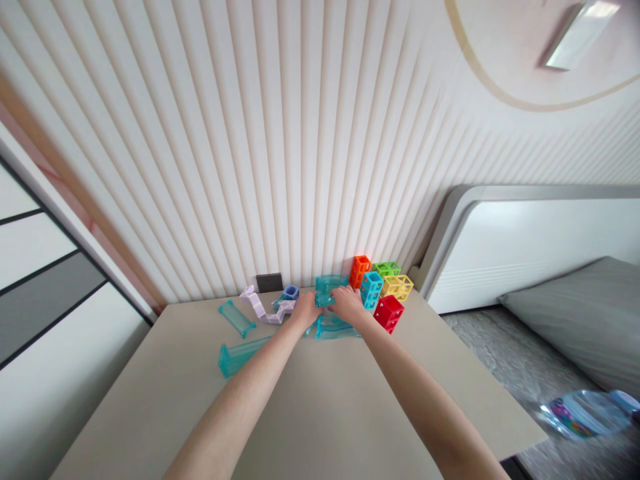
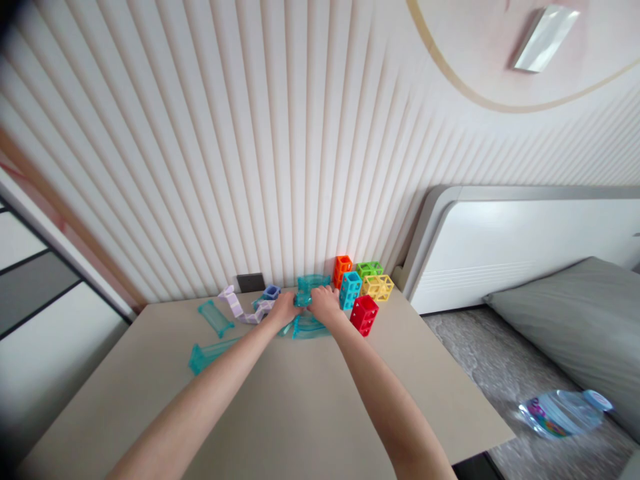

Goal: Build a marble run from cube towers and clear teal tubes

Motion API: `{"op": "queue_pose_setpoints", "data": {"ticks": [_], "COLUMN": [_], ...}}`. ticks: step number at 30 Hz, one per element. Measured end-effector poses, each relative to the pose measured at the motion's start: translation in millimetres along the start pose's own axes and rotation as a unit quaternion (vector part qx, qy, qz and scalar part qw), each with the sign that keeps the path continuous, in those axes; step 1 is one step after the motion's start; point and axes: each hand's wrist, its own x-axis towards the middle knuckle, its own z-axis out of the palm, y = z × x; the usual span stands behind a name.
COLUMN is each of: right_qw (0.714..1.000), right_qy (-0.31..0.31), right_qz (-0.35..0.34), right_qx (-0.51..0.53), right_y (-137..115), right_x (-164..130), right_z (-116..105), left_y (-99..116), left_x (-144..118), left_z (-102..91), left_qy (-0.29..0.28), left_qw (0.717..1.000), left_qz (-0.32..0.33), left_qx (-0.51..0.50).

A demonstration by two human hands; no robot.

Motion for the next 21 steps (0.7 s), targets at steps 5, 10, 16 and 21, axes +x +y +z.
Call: {"op": "queue_pose_setpoints", "data": {"ticks": [5, 10, 16, 21], "right_qw": [0.999, 0.999, 1.000, 0.997], "right_qy": [-0.008, -0.010, 0.014, 0.061], "right_qz": [-0.002, 0.000, 0.014, 0.035], "right_qx": [-0.032, -0.036, -0.010, 0.015], "right_y": [-2, -5, -2, 5], "right_x": [1, 1, -3, -12], "right_z": [4, -2, -19, -37], "left_y": [0, -1, -3, 1], "left_x": [0, 2, 7, 12], "left_z": [-0.8, 0.6, 3.6, 3.9], "left_qy": [-0.001, -0.006, -0.002, 0.023], "left_qw": [1.000, 1.000, 1.000, 1.000], "left_qz": [0.005, 0.008, -0.006, -0.016], "left_qx": [0.000, 0.002, -0.007, -0.011]}}
